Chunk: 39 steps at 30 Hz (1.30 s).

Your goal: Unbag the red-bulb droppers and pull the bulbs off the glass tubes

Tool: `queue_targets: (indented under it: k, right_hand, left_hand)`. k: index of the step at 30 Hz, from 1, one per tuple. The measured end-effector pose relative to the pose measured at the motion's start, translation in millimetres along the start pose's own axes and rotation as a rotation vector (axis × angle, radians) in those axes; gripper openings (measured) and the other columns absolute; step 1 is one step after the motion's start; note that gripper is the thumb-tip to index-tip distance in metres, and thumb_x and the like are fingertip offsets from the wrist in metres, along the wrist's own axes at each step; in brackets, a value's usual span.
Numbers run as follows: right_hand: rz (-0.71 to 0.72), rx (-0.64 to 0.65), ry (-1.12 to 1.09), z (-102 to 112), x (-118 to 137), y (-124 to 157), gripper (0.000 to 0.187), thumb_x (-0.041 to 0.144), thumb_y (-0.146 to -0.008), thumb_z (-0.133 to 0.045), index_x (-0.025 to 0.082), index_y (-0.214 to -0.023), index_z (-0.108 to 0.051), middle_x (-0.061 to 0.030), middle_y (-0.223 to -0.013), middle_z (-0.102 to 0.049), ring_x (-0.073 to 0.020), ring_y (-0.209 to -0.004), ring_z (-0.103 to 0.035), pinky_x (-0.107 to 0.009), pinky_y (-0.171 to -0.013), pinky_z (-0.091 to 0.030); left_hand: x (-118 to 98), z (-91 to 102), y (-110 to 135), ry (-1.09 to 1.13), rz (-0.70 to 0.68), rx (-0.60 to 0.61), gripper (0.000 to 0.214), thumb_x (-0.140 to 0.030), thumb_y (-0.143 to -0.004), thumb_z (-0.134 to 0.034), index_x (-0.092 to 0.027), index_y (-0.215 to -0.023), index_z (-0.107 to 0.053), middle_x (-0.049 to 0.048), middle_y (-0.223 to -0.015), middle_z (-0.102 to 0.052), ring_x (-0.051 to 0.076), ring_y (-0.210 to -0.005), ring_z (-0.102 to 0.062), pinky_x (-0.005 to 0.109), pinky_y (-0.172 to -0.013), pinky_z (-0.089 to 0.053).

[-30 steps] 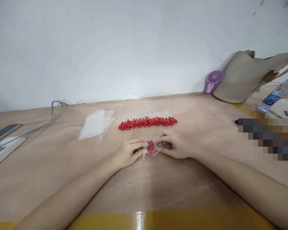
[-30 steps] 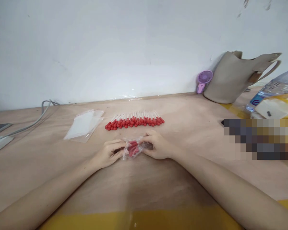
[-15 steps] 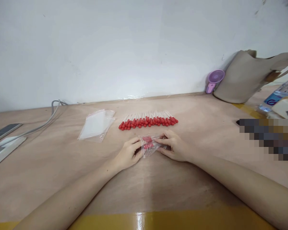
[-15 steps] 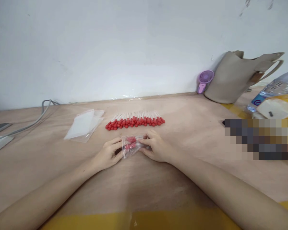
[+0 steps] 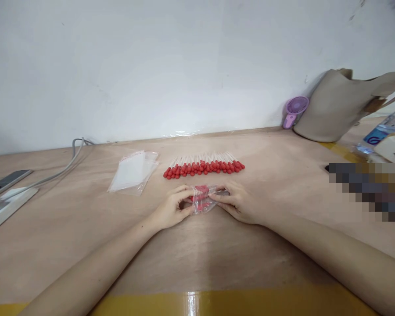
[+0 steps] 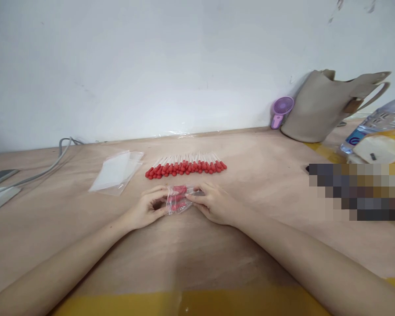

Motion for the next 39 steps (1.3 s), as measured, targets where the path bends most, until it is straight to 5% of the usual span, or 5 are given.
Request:
queue_targets:
  k: [11,23,31,36,39]
  right_hand:
    - [-0.047,-0.123,-0.016,3.8,-5.3,0.1,0.030,0.021,-0.086,-0.048,0.028,-0.114,-0.058,-0.0080,-0.102,-0.057,-0.0180,-0.090,-0.053,-0.035,-0.077,-0.046]
    - [-0.106,-0.156,-0.003,3.2,-15.0,0.1,0.030,0.023,-0.086,-0.047,0.026,-0.114,-0.058,-0.0072,-0.096,-0.060,-0.0168,-0.085,-0.055,-0.032,-0.074,-0.047]
    - [-0.124,-0.138,-0.027,8.5,-13.4,-1.1,0.025,0.022,-0.085,-0.048,0.022,-0.106,-0.061,-0.0079,-0.095,-0.059,-0.0175,-0.086,-0.054,-0.032,-0.075,-0.047]
    - [-0.114,-0.145,-0.029,8.9,-11.9,-1.1,0.025,0.021,-0.085,-0.047,0.022,-0.105,-0.061,-0.0081,-0.097,-0.058,-0.0181,-0.088,-0.055,-0.033,-0.077,-0.047]
    - [-0.113,-0.128,-0.021,6.8,-12.6,-0.8,0.025,0.020,-0.084,-0.047,0.022,-0.104,-0.061,-0.0082,-0.099,-0.058,-0.0183,-0.088,-0.055,-0.034,-0.077,-0.047]
  left_hand:
    - [-11.0,-1.5,-1.2,-0.075,-0.161,0.131,0.039,-0.024,-0.080,-0.058,-0.022,-0.119,-0.053,0.0090,-0.107,-0.054,0.018,-0.099,-0.054,0.034,-0.087,-0.045]
    - [-11.0,1.5,-4.7,-0.129,-0.150,-0.032,0.026,-0.022,-0.086,-0.049,-0.017,-0.109,-0.060,0.0095,-0.097,-0.062,0.016,-0.086,-0.059,0.028,-0.074,-0.049]
    - [10.2,99.6,-4.8,-0.177,0.087,0.163,0.019,-0.027,-0.082,-0.054,-0.021,-0.098,-0.064,-0.0048,-0.090,-0.069,0.010,-0.081,-0.064,0.025,-0.072,-0.052]
    - [-4.3,189.6,15.9,-0.261,0.149,-0.350,0.022,-0.029,-0.078,-0.059,-0.025,-0.099,-0.064,-0.0097,-0.092,-0.069,0.012,-0.087,-0.064,0.032,-0.081,-0.052]
    - [-21.9,169.4,10.8,-0.223,0.057,-0.592,0.023,-0.025,-0.078,-0.061,-0.028,-0.100,-0.063,-0.0071,-0.096,-0.068,0.014,-0.089,-0.064,0.032,-0.084,-0.053]
Point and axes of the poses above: each hand's wrist, its own y-axis away from the middle knuckle, its own z-axis out of the back of the hand, x = y × z, the point moved 10 cm from there along -y, towards the middle knuckle
